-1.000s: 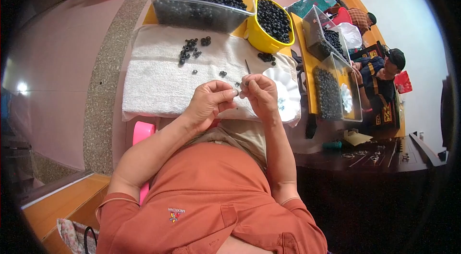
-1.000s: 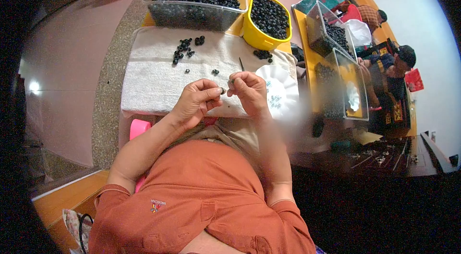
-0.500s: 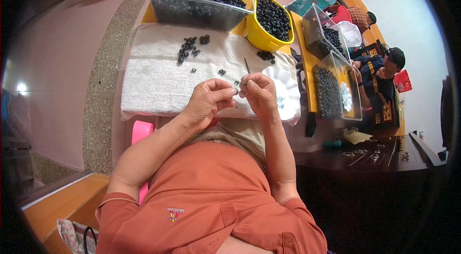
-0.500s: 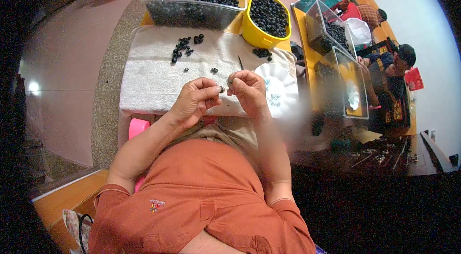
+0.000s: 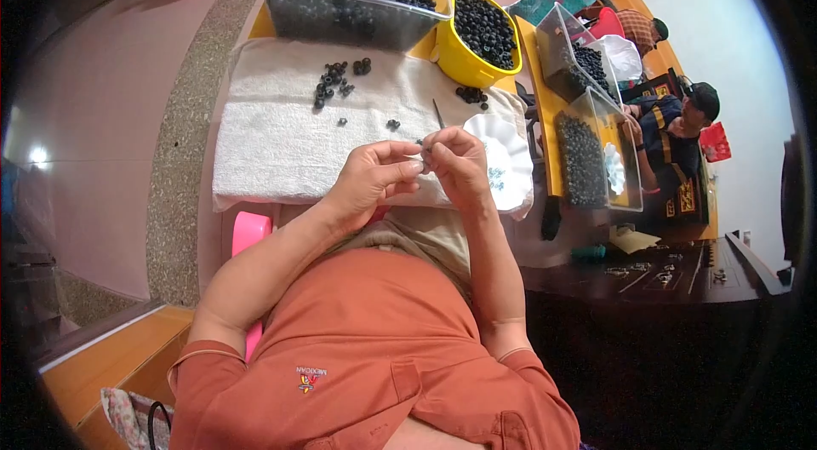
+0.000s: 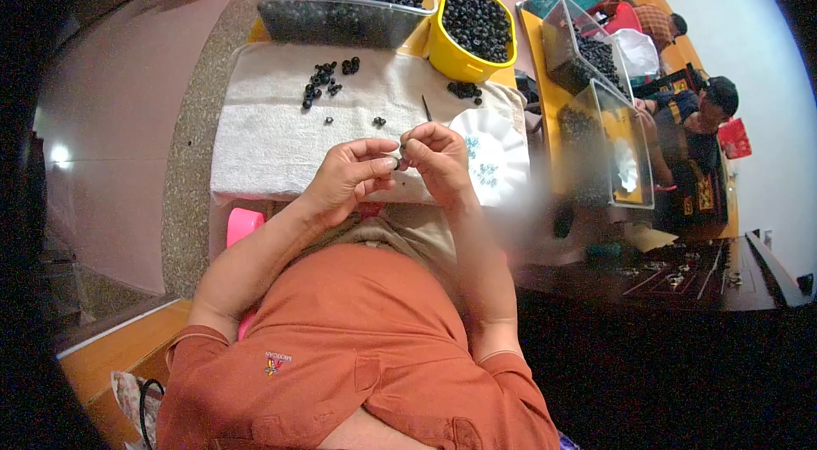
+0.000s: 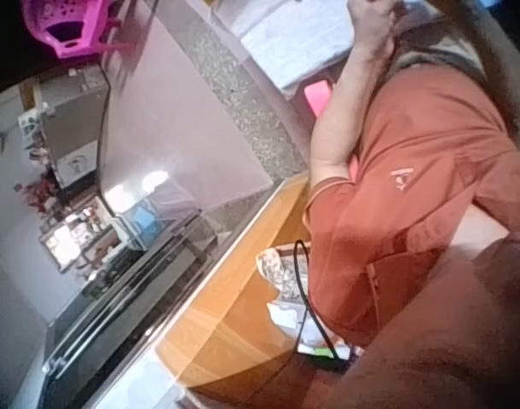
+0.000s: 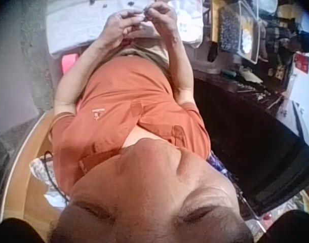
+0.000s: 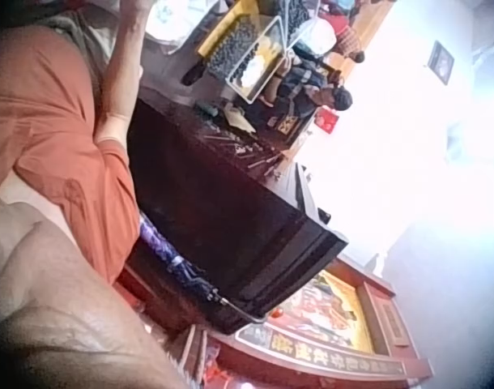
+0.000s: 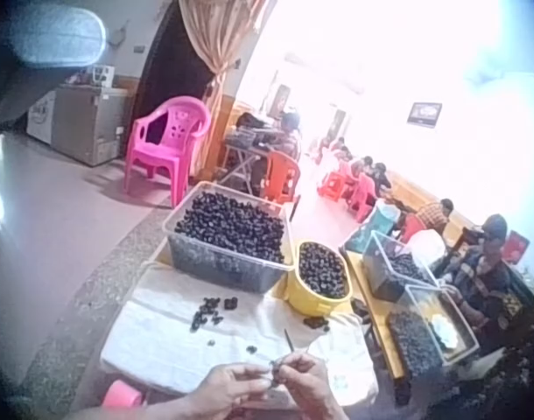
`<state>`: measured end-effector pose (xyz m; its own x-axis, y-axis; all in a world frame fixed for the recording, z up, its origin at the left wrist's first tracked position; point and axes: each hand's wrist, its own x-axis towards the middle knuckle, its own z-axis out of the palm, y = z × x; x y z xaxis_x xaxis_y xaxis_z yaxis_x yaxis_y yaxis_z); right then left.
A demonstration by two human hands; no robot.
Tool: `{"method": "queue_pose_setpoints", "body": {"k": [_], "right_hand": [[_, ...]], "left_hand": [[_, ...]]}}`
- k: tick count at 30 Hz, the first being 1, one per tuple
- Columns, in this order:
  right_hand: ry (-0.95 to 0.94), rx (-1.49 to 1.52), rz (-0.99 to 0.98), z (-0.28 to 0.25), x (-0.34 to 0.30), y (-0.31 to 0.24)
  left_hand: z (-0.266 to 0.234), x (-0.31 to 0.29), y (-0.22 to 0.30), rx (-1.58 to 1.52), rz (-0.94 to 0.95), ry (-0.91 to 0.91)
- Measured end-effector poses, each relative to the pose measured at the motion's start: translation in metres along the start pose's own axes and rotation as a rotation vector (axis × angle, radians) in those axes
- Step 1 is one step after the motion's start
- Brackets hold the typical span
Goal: Sorting and inspecting small black parts on a workbench using hands and a small pick tool.
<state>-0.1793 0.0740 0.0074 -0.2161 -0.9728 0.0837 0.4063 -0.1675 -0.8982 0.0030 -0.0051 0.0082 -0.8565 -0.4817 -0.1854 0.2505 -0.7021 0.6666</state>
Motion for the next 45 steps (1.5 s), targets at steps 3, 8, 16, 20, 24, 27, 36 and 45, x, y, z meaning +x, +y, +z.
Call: {"method": "queue_pose_setpoints", "body": {"k": [3,8,16,20,24,27,36,45], "right_hand": [[0.009,-0.039,0.019,0.001,-0.001,0.0],[-0.003,-0.047,0.028,0.0,-0.001,-0.002],[-0.015,-0.094,0.099,0.004,-0.004,-0.008],[-0.027,-0.095,0.136,0.006,-0.004,-0.012],[-0.027,-0.114,0.136,0.003,-0.004,-0.01],[-0.031,-0.134,0.154,0.002,-0.004,-0.012],[0.01,-0.257,0.171,0.008,-0.005,-0.016],[0.057,-0.343,0.2,0.013,-0.006,-0.019]], "left_hand": [[0.0,0.001,0.0,-0.013,0.015,-0.002],[0.0,0.0,0.0,-0.026,0.008,0.024],[-0.005,0.003,-0.003,-0.032,0.036,0.023],[-0.006,0.004,-0.003,-0.039,0.044,0.011],[-0.003,0.002,0.0,-0.014,0.041,0.024],[-0.004,0.003,0.0,-0.023,0.044,0.01],[-0.005,0.004,-0.003,0.118,0.138,0.029],[-0.008,0.006,-0.007,0.207,0.188,0.053]]}}
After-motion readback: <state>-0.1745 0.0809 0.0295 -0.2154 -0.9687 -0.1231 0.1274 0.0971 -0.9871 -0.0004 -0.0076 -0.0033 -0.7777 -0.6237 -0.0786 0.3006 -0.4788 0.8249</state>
